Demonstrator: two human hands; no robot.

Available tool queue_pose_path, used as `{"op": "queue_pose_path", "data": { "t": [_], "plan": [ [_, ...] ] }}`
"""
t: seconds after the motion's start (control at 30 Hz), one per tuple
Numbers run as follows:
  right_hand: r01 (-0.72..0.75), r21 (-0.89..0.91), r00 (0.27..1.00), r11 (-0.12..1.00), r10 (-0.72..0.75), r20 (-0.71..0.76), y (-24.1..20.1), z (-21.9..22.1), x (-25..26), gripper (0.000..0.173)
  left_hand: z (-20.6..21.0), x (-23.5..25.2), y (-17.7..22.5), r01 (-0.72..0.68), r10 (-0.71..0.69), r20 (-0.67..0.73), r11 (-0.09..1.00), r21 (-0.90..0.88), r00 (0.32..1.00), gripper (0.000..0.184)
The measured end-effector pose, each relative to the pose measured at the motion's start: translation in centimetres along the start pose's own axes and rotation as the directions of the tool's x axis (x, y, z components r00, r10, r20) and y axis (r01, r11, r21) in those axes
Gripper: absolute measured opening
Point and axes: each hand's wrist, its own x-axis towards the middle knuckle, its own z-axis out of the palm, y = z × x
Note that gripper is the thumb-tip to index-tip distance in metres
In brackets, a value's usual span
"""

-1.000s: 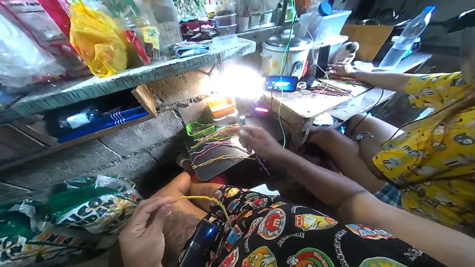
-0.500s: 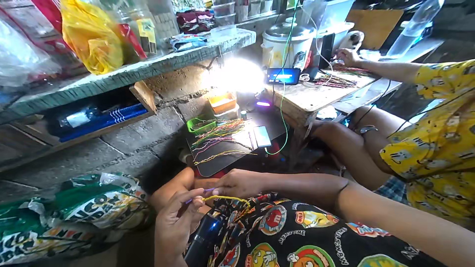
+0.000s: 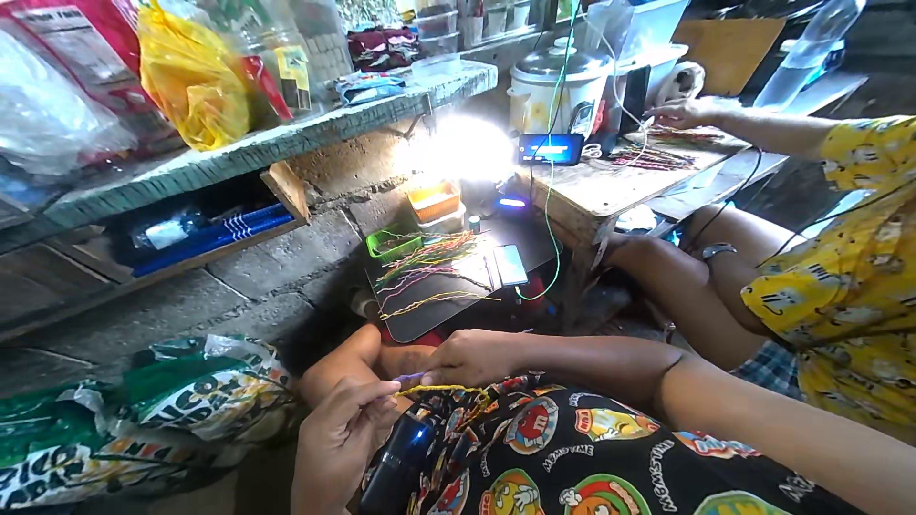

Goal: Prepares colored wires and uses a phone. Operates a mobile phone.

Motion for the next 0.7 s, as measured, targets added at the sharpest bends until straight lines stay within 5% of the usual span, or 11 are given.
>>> {"op": "queue_pose_path", "data": {
  "t": [0.43, 0.6, 0.7],
  "plan": [
    [0.087, 0.042, 0.994, 0.995, -0.090, 0.060, -1.0, -0.1, 0.4, 0.037, 0.3, 0.4, -2.3, 0.005, 0.053, -0.223, 0.969, 0.249, 0.973, 0.024],
    [0.176, 0.112, 0.984, 0.978, -0.176, -0.009, -0.3, -1.2, 0.3, 0.069, 1.5, 0.5, -4.4, 0.047, 0.042, -0.229, 0.929, 0.366, 0.972, 0.023],
    [0.190, 0.277, 0.982, 0.942, -0.176, -0.075, -0.1, -2.0, 0.7, 0.077, 2.7, 0.5, -4.7, 0.174, -0.126, -0.243, 0.966, 0.189, 0.962, 0.021]
  ]
}}
